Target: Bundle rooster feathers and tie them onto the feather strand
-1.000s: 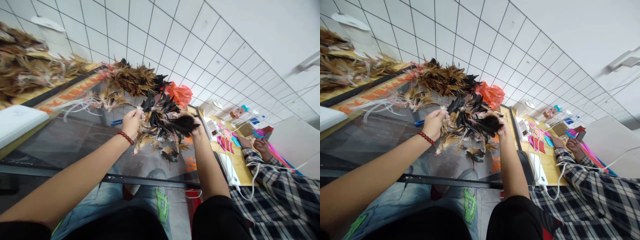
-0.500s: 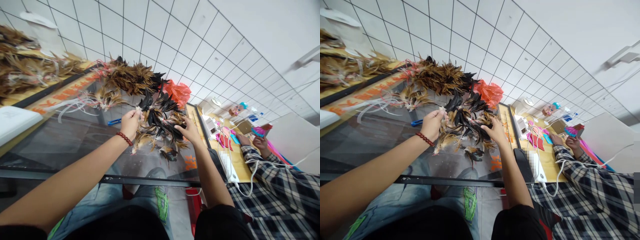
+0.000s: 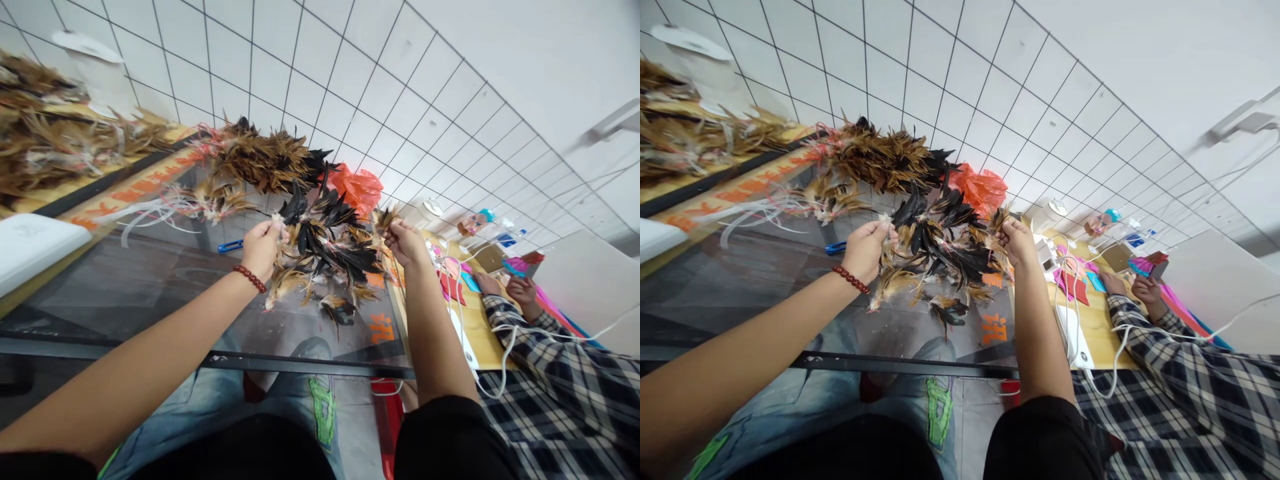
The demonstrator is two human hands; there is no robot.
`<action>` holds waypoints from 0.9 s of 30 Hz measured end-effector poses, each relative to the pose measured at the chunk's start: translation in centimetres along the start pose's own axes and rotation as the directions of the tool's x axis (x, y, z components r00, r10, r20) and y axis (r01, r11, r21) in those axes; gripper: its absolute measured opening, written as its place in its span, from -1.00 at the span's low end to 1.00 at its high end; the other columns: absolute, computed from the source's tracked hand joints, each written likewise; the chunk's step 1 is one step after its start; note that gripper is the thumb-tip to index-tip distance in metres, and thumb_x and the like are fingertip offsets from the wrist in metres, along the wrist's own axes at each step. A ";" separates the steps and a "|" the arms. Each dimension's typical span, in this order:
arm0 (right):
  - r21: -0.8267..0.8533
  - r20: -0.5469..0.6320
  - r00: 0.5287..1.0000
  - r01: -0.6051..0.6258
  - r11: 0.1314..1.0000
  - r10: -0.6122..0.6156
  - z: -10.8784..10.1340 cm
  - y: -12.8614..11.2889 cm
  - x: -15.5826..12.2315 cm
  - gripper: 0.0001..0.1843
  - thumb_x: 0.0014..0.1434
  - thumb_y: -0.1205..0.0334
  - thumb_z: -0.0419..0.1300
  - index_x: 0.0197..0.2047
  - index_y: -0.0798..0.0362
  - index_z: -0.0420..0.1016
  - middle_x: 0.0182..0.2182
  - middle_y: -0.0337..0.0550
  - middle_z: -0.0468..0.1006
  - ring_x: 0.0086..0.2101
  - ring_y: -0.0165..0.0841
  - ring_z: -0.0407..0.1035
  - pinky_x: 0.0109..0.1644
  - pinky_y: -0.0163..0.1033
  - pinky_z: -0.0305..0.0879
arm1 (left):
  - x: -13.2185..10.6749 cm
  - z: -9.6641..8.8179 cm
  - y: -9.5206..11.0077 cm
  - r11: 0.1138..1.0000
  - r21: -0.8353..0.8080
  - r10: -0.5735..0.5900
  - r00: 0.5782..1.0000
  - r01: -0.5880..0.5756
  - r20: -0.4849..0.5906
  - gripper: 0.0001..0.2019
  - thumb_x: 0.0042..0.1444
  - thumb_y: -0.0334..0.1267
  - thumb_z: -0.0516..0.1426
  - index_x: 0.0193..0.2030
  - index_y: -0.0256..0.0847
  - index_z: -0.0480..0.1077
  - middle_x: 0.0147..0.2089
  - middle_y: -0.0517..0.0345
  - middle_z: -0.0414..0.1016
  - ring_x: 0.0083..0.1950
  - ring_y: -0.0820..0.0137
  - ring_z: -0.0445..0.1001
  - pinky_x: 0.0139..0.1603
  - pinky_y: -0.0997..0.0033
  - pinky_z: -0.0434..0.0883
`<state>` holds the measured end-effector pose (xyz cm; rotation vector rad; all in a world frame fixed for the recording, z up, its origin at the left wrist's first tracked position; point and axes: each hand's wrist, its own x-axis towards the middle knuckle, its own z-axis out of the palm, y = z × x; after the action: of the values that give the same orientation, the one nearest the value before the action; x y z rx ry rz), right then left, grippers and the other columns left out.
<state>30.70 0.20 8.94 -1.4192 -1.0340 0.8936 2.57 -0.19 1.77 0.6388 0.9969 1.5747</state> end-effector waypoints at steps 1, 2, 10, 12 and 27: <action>0.044 0.022 1.000 -0.018 0.999 0.017 0.4 0.1 -0.3 -0.75 -0.01 0.19 0.26 -0.48 0.01 0.21 -0.65 -0.37 0.34 -0.62 -0.53 0.23 -0.55 -0.44 0.12 | 0.0 0.0 -0.1 1.000 0.009 0.003 1.000 -0.003 0.002 -0.85 0.03 -0.28 0.21 -0.49 -0.29 0.39 -0.57 0.23 0.39 -0.61 0.59 0.29 -0.55 0.61 0.28; 0.080 0.046 0.998 -0.035 0.996 0.031 0.9 0.2 -0.5 -0.75 -0.01 0.21 0.25 -0.48 0.01 0.19 -0.65 -0.37 0.34 -0.61 -0.53 0.25 -0.55 -0.45 0.14 | 0.0 -0.1 -0.1 1.000 0.016 0.006 1.000 -0.006 0.005 -0.85 0.03 -0.28 0.21 -0.48 -0.29 0.39 -0.56 0.22 0.40 -0.60 0.59 0.30 -0.55 0.60 0.28; -0.219 0.263 0.959 0.164 0.962 -0.104 2.8 0.7 -2.5 -0.60 -0.06 0.09 0.34 -0.14 0.00 0.42 -0.23 -0.18 0.58 -0.33 -0.39 0.46 -0.27 -0.27 0.39 | 0.0 -0.1 0.0 1.000 -0.013 -0.006 1.000 0.007 0.022 -0.85 0.03 -0.27 0.21 -0.48 -0.28 0.38 -0.57 0.24 0.38 -0.60 0.57 0.31 -0.55 0.58 0.30; -0.533 0.309 0.941 0.295 0.793 -0.142 2.7 1.6 -3.0 -0.51 -0.15 0.08 0.40 -0.11 0.00 0.47 -0.17 -0.12 0.59 -0.23 -0.28 0.46 -0.11 -0.14 0.38 | 0.0 -0.1 0.0 1.000 -0.016 -0.002 1.000 0.002 0.014 -0.85 0.02 -0.27 0.21 -0.48 -0.28 0.38 -0.57 0.24 0.38 -0.59 0.57 0.32 -0.54 0.59 0.30; -0.730 0.028 0.936 0.259 0.632 -0.351 -1.7 -2.4 -0.2 -0.65 -0.11 0.32 0.18 -0.21 0.09 0.64 -0.42 -0.18 0.60 -0.37 -0.29 0.42 -0.19 -0.16 0.34 | -0.1 0.0 0.1 1.000 -0.011 -0.006 1.000 0.006 0.003 -0.87 0.01 -0.32 0.21 -0.51 -0.29 0.39 -0.58 0.24 0.38 -0.59 0.59 0.31 -0.54 0.61 0.30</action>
<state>31.95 -0.50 11.54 -1.8308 -1.5857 0.1036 2.56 -0.27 1.87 0.6294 0.9866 1.5722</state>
